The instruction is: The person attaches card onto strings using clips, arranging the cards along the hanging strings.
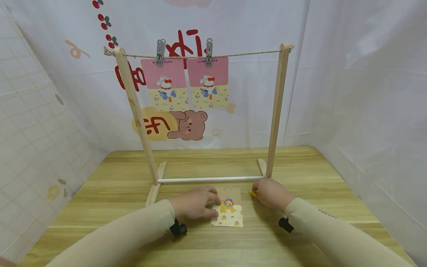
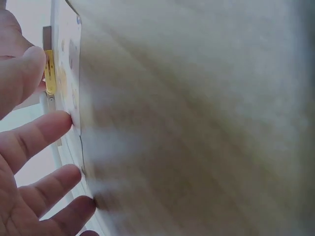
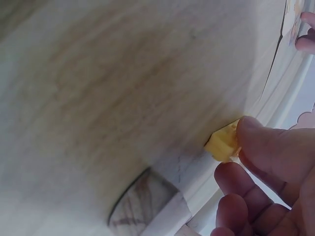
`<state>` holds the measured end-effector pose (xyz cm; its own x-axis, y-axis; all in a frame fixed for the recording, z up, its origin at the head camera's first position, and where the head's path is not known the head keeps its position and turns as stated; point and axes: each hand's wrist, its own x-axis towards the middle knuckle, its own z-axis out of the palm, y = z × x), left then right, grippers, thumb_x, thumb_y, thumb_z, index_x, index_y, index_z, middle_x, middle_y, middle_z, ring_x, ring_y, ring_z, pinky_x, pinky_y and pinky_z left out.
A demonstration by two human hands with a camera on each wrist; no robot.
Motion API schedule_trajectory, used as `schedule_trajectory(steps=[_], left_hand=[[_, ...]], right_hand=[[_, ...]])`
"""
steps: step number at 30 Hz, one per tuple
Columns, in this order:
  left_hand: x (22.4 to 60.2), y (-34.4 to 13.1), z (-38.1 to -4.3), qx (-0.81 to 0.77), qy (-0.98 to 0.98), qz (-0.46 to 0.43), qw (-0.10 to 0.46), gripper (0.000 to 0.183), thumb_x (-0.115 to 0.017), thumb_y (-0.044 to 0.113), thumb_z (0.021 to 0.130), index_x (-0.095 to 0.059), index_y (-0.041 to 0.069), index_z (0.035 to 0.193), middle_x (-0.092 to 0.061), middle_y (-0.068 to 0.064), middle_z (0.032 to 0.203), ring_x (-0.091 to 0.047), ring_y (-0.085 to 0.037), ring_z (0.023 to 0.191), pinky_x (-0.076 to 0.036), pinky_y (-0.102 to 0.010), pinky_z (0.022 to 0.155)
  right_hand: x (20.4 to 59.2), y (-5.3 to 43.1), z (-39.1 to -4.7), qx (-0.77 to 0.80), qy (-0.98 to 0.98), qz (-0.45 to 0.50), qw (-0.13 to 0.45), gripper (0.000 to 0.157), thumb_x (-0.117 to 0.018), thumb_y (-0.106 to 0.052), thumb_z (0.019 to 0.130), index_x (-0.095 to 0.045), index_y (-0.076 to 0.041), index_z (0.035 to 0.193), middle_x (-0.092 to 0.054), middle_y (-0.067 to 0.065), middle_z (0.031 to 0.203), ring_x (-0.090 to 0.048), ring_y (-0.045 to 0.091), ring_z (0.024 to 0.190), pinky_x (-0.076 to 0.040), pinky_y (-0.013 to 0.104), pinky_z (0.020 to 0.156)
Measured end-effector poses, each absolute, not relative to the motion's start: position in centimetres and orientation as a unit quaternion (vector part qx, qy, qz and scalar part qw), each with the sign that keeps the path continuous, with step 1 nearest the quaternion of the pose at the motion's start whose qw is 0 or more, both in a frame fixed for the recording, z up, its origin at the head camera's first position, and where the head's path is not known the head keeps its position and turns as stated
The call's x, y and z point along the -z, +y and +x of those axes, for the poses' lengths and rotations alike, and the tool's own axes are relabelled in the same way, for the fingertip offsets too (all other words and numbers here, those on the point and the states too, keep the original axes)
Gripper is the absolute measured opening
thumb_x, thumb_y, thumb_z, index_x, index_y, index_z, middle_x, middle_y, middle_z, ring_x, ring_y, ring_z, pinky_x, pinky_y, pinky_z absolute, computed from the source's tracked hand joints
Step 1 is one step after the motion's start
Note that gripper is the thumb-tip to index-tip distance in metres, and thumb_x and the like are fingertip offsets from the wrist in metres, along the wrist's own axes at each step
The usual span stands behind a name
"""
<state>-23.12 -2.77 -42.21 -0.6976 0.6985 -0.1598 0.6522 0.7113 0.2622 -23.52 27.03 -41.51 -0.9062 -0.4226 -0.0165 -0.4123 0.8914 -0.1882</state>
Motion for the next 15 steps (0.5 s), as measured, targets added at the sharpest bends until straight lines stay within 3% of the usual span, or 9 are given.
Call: schedule_trajectory(steps=[5, 8, 15], left_hand=[[42.6, -2.57, -23.5, -0.104, 0.925, 0.351, 0.105, 0.041, -0.073, 0.053, 0.096, -0.069, 0.027, 0.128, -0.061, 0.008, 0.137, -0.06, -0.013, 0.124, -0.047, -0.033, 0.111], [42.71, -2.44, -23.74, -0.107, 0.93, 0.339, 0.095, 0.048, -0.078, 0.052, 0.093, -0.066, 0.023, 0.129, -0.063, 0.008, 0.13, -0.058, -0.013, 0.125, -0.047, -0.031, 0.111], [43.07, -2.24, -24.16, -0.089, 0.934, 0.332, 0.094, 0.065, -0.081, 0.055, 0.088, -0.061, 0.022, 0.139, -0.061, 0.004, 0.143, -0.054, -0.02, 0.138, -0.043, -0.035, 0.117]], right_hand=[[41.46, 26.84, -23.34, 0.089, 0.973, -0.21, 0.026, 0.021, -0.081, -0.004, 0.086, -0.074, -0.004, 0.106, -0.071, 0.003, 0.088, -0.065, 0.016, 0.079, -0.059, 0.04, 0.076], [41.39, 26.68, -23.28, 0.08, 0.974, -0.212, 0.022, 0.025, -0.079, -0.002, 0.087, -0.072, -0.001, 0.111, -0.073, 0.006, 0.089, -0.068, 0.018, 0.081, -0.061, 0.043, 0.078], [41.62, 26.42, -23.24, 0.081, 0.972, -0.219, 0.012, 0.031, -0.082, -0.007, 0.087, -0.072, 0.0, 0.116, -0.073, 0.003, 0.087, -0.065, 0.014, 0.078, -0.06, 0.042, 0.079]])
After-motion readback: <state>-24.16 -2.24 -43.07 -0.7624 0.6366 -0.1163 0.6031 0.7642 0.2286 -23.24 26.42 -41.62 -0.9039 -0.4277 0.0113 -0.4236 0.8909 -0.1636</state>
